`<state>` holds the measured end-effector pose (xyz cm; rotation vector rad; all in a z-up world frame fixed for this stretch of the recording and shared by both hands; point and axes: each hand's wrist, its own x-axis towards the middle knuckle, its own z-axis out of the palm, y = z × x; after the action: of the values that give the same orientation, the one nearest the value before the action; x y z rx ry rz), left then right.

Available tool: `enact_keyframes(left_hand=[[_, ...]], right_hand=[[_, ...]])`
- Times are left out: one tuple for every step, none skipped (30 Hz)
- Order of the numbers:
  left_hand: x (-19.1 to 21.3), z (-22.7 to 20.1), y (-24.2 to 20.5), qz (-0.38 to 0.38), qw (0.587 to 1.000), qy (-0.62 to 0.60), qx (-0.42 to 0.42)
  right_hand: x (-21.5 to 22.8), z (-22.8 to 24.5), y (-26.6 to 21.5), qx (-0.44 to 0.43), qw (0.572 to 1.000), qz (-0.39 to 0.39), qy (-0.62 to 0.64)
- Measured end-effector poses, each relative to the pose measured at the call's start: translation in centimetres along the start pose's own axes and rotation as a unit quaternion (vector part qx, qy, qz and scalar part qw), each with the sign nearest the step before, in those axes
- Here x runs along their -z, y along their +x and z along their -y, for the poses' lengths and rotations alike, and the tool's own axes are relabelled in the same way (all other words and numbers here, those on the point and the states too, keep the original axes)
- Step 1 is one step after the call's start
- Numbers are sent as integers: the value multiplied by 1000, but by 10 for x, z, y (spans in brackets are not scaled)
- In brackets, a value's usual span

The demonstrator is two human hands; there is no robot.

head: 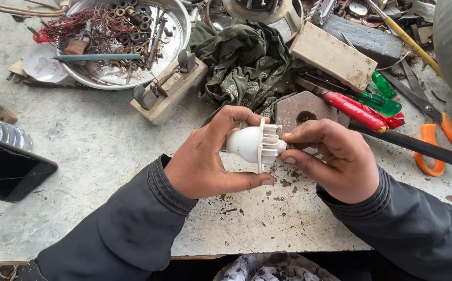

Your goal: The person uses pliers and a hammer to disassemble and modify a white plastic electrical component. They repeatedly strike the component with a hammer and use pliers to pull out internal parts, then inspect the modified piece.

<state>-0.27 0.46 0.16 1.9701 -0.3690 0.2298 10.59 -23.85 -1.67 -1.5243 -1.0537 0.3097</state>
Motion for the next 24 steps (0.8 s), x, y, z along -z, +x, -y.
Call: enact_keyframes(left_hand=[[0, 1, 0, 3, 1000, -17, -10], [-1, 2, 0, 7, 999, -35, -20], [-1, 3, 1, 10, 998, -52, -29], [-2, 4, 0, 22, 997, -71, -18], [-2, 4, 0, 33, 995, -91, -7], [-2, 4, 0, 44, 993, -108, 4], [-1, 4, -1, 50, 990, -127, 19], [1, 4, -3, 57, 987, -146, 34], [1, 4, -4, 64, 983, -165, 49], [2, 4, -4, 73, 972, -215, 65], [2, 5, -4, 82, 958, -264, 81], [2, 6, -4, 90, 940, -313, 98], [2, 8, -5, 95, 935, -328, 97], [3, 10, -5, 100, 929, -343, 97], [3, 12, -5, 104, 923, -359, 96], [3, 14, -5, 104, 915, -377, 100], [2, 16, -5, 103, 907, -395, 104], [1, 18, -6, 103, 898, -414, 108], [0, 19, -6, 100, 901, -406, 119], [0, 21, -7, 98, 903, -399, 130], [0, 22, -8, 96, 904, -391, 141], [0, 23, -8, 98, 907, -384, 141], [0, 25, -8, 101, 910, -377, 142], [-1, 26, -8, 103, 913, -369, 142]], right_hand=[[0, 1, 0, 11, 1000, -2, -3], [0, 2, 1, 27, 999, -2, -21], [0, 4, 1, 43, 998, -3, -39], [-1, 7, 1, 59, 997, -3, -57], [0, 10, 1, 79, 992, -1, -97], [1, 15, 1, 99, 986, 1, -137], [2, 19, 1, 120, 977, 3, -176], [1, 23, 1, 126, 978, 2, -168], [1, 26, 1, 133, 978, 1, -159], [1, 29, 1, 140, 979, 0, -151], [2, 32, 2, 160, 972, -11, -174], [2, 35, 3, 178, 964, -22, -197], [2, 37, 3, 196, 955, -32, -219], [2, 38, 4, 208, 951, -32, -227], [2, 39, 4, 220, 946, -32, -235], [2, 40, 5, 232, 941, -32, -243], [1, 40, 6, 235, 943, -17, -236], [0, 39, 7, 237, 944, -2, -230], [0, 38, 7, 239, 945, 14, -224], [0, 37, 7, 246, 943, 29, -221], [-1, 36, 7, 253, 941, 45, -219], [-1, 36, 6, 258, 940, 61, -216], [-2, 35, 5, 258, 938, 66, -221], [-3, 35, 5, 257, 937, 71, -225]])
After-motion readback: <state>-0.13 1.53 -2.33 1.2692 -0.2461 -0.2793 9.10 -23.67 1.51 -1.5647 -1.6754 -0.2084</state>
